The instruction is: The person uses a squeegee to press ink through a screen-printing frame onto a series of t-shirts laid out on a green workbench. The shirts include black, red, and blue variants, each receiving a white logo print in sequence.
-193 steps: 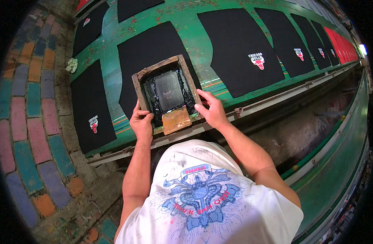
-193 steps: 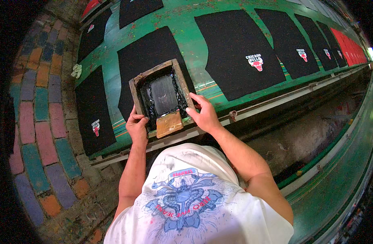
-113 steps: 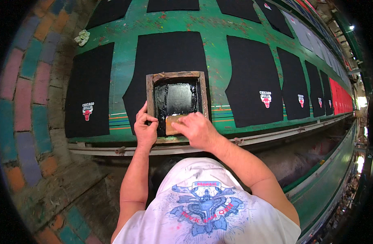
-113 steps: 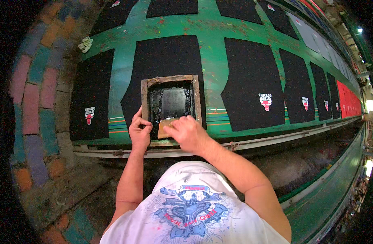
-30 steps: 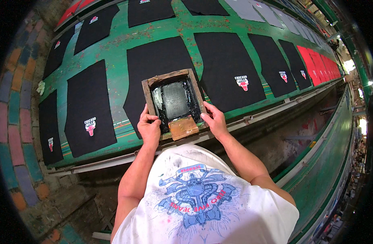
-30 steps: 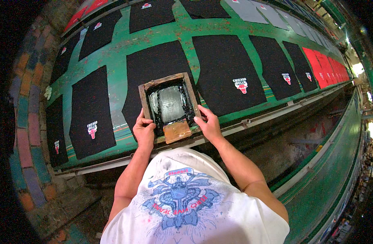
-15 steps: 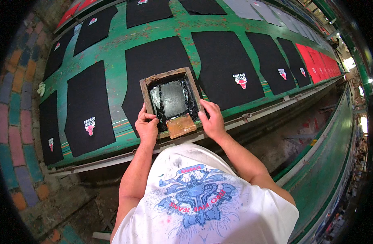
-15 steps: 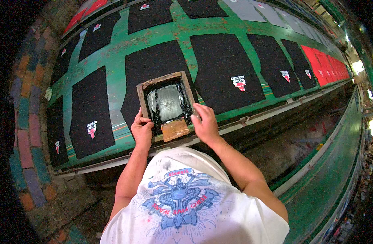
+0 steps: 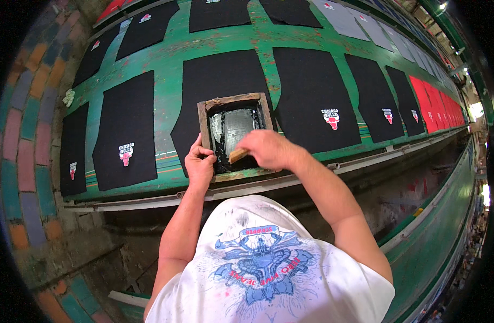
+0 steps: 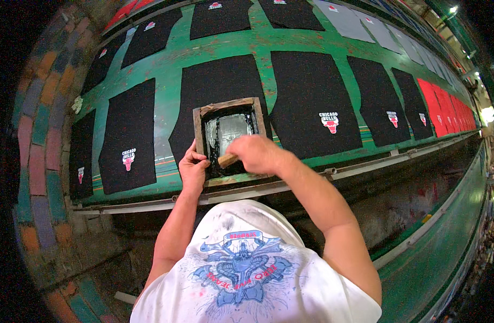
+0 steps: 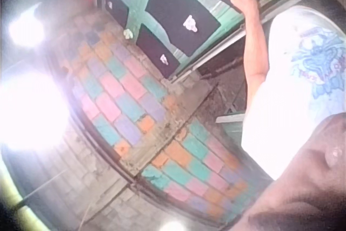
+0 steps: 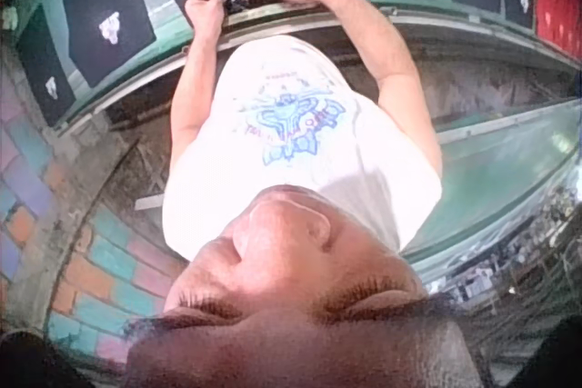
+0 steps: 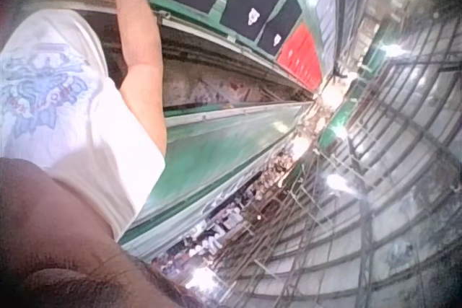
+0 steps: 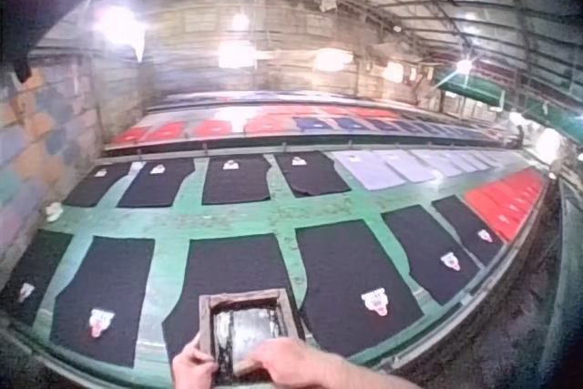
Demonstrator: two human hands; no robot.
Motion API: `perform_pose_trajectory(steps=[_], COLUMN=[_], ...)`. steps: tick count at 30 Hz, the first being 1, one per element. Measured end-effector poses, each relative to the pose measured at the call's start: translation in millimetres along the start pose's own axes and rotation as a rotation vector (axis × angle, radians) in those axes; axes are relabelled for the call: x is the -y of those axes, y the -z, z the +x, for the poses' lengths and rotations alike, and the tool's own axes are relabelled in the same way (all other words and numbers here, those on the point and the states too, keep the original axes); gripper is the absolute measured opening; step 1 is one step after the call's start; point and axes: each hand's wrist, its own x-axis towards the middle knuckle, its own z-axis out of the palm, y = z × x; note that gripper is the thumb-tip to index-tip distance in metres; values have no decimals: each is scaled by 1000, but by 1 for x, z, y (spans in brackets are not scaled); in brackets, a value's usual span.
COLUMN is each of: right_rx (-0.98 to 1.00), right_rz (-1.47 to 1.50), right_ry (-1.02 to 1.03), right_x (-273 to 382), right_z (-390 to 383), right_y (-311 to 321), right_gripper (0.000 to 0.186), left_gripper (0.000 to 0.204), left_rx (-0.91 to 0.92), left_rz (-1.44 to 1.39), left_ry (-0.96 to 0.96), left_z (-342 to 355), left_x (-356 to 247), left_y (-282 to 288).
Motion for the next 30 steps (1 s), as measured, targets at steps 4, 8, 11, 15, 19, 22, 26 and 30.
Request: perform_pose_trajectory(steps=[4, 8, 11, 15, 19, 22, 26, 30], right_rx=[-81, -282, -264, -295, -294, -268, -114, -274], right_rz=[-88, -224, -266, -327, -317, -300, -307, -12], right_ry=[-25, -20, -20, 45, 41, 15, -36, -67], right_x=[-29, -49, -49, -19, 15, 33, 41, 30], right_z=[41, 65, 57, 21, -17, -34, -49, -62], right_y=[12, 8, -1, -35, -55, -60, -58, -49], right_gripper=[34, 36, 44, 45, 39, 40, 36, 49], left_gripper=[15, 13, 13, 14, 15, 14, 13, 13], left_rx=[-6, 2, 5, -2, 0, 6, 14, 11], left_rz=[91, 141, 139, 167, 232, 257, 253, 185], left_ry=[5, -61, -78, -88, -110, -128, -134, -142], left_z=[-2, -2, -1, -2, -3, -3, -4, -6], left_x=[-3, -3, 0, 3, 0, -7, -15, -21], left_y=[1, 1, 0, 0, -1, -2, -6, -8])
